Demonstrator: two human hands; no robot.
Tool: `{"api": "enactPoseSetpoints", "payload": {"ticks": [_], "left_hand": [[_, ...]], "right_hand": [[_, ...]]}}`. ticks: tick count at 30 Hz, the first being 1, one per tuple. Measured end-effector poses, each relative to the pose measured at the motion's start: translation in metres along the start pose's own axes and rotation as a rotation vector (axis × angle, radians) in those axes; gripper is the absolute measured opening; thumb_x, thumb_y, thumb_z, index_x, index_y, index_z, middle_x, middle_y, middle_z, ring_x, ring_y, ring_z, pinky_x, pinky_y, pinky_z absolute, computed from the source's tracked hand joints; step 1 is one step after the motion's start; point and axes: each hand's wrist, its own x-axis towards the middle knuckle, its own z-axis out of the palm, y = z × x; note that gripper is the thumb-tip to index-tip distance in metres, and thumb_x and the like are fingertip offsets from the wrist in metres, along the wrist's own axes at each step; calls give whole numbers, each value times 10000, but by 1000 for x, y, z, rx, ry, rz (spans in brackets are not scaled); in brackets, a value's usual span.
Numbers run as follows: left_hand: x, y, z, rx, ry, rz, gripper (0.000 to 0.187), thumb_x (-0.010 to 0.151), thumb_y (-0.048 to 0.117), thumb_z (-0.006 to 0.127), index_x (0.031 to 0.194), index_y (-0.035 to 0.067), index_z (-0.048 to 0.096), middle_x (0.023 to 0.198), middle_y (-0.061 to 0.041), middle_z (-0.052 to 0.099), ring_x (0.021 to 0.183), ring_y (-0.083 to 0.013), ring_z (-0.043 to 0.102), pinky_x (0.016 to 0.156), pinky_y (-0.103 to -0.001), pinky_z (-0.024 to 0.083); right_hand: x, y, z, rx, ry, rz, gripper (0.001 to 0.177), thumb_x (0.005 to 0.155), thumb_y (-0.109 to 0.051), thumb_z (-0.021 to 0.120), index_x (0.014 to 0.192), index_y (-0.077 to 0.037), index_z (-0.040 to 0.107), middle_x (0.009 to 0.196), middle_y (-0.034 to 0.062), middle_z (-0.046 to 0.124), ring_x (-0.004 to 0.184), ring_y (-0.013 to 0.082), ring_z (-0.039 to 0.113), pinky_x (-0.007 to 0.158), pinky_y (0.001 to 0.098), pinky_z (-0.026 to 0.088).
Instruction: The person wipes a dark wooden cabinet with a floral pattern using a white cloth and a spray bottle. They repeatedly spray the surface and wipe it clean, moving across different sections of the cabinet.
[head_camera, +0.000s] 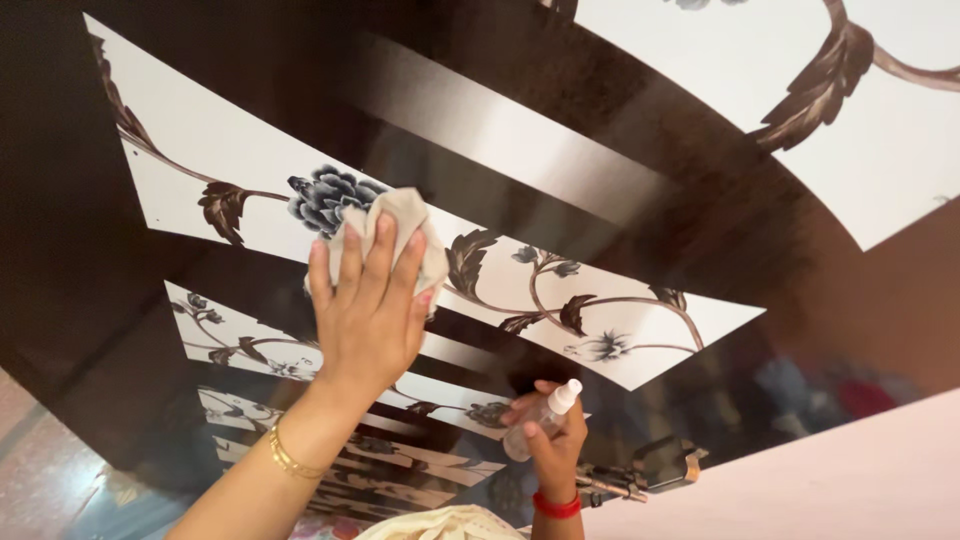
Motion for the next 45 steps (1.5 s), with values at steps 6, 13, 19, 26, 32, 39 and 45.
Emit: {"api": "enactPoseSetpoints", "payload": {"ticks": [6,13,19,26,32,39,45], "left_hand": [[23,7,-5,151,128,334,524,1063,438,604,1567,313,534,1662,4,347,1620,-237,136,1285,-614,30],[69,19,-9,-32,168,188,566,1079,476,607,1603,295,487,1663,-112,342,1573,-334,156,1189,-724,43],[94,26,-13,191,265,427,542,1117,484,653,1579,249,494,1627,-22,438,1614,-223,236,1256,-685,62],[121,35,-22,166,278,552,478,1137,419,598,1568,221,542,1701,-23,370,1616,-263,238,1271,-638,29],[169,24,-56,11,254,308,536,1148,356,581,1639,154,510,1737,-51,356,1609,-287,252,1253,-662,45],[166,74,-33,152,245,894,531,1116,450,560,1577,190,516,1677,-18,432,1602,-191,268,1295,-586,36],[166,70,-29,202,309,864,628,1064,479,556,1629,210,503,1657,-10,467,1563,-197,305,1275,-568,37]], "right_hand": [[-1,4,-7,27,-25,-37,625,857,-282,832,1301,39,532,949,199,711,760,277,734,682,394,620],[1,6,-12,-13,-42,-38,599,857,-257,829,1290,40,541,946,191,725,758,262,738,679,378,624],[-2,-1,-14,-48,-51,-14,582,849,-232,826,1281,35,541,956,183,727,768,248,736,678,369,615],[-2,1,-9,-22,-34,-35,559,865,-228,810,1284,40,553,939,169,719,760,238,736,691,359,619],[-1,5,-6,-5,-11,-32,563,864,-198,799,1311,33,546,945,164,726,755,234,731,699,367,612],[-4,1,-8,20,-16,-21,546,887,-181,791,1323,28,537,966,157,724,804,227,728,743,372,619],[-1,-7,-5,15,-57,-9,547,882,-202,790,1314,25,544,968,150,727,802,230,747,742,367,626]]}}
